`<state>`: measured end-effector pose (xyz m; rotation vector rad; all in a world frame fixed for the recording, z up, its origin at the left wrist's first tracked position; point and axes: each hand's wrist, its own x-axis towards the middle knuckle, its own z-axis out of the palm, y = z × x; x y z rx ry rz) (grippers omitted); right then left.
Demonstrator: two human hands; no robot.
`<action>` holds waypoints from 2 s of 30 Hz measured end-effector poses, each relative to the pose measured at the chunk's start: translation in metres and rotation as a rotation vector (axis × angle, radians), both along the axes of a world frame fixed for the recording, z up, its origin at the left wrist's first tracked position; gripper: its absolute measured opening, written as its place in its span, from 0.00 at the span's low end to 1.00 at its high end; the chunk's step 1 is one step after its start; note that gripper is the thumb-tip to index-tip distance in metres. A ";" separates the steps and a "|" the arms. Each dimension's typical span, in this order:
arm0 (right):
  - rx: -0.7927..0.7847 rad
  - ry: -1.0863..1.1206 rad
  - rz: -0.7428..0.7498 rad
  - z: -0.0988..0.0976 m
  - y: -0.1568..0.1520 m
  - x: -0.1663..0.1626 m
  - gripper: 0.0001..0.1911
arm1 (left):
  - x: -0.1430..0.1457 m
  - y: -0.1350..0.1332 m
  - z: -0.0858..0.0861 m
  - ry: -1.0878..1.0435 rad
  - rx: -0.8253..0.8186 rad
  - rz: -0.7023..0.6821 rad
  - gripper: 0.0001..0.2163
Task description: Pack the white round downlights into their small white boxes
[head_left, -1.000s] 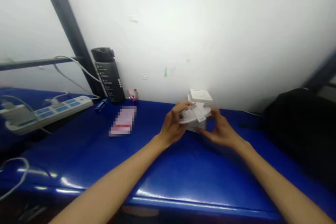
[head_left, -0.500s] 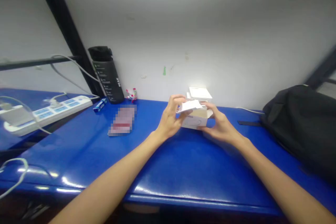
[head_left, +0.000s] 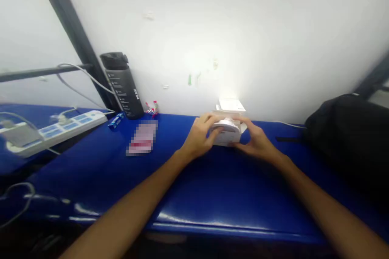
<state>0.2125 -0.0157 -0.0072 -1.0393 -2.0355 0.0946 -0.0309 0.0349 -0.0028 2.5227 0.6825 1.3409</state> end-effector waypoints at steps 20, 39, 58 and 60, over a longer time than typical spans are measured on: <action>-0.028 -0.054 -0.086 0.002 -0.004 0.001 0.36 | 0.000 -0.009 0.008 0.138 0.053 0.065 0.08; 0.012 0.132 -0.138 -0.014 0.004 -0.003 0.29 | 0.004 0.004 -0.003 -0.320 -0.324 0.153 0.10; -0.001 0.110 -0.125 -0.013 0.005 -0.004 0.32 | 0.005 0.004 -0.006 -0.216 -0.279 0.006 0.18; 0.004 0.071 -0.107 -0.010 0.003 -0.004 0.29 | 0.005 0.004 -0.007 -0.211 -0.285 0.007 0.20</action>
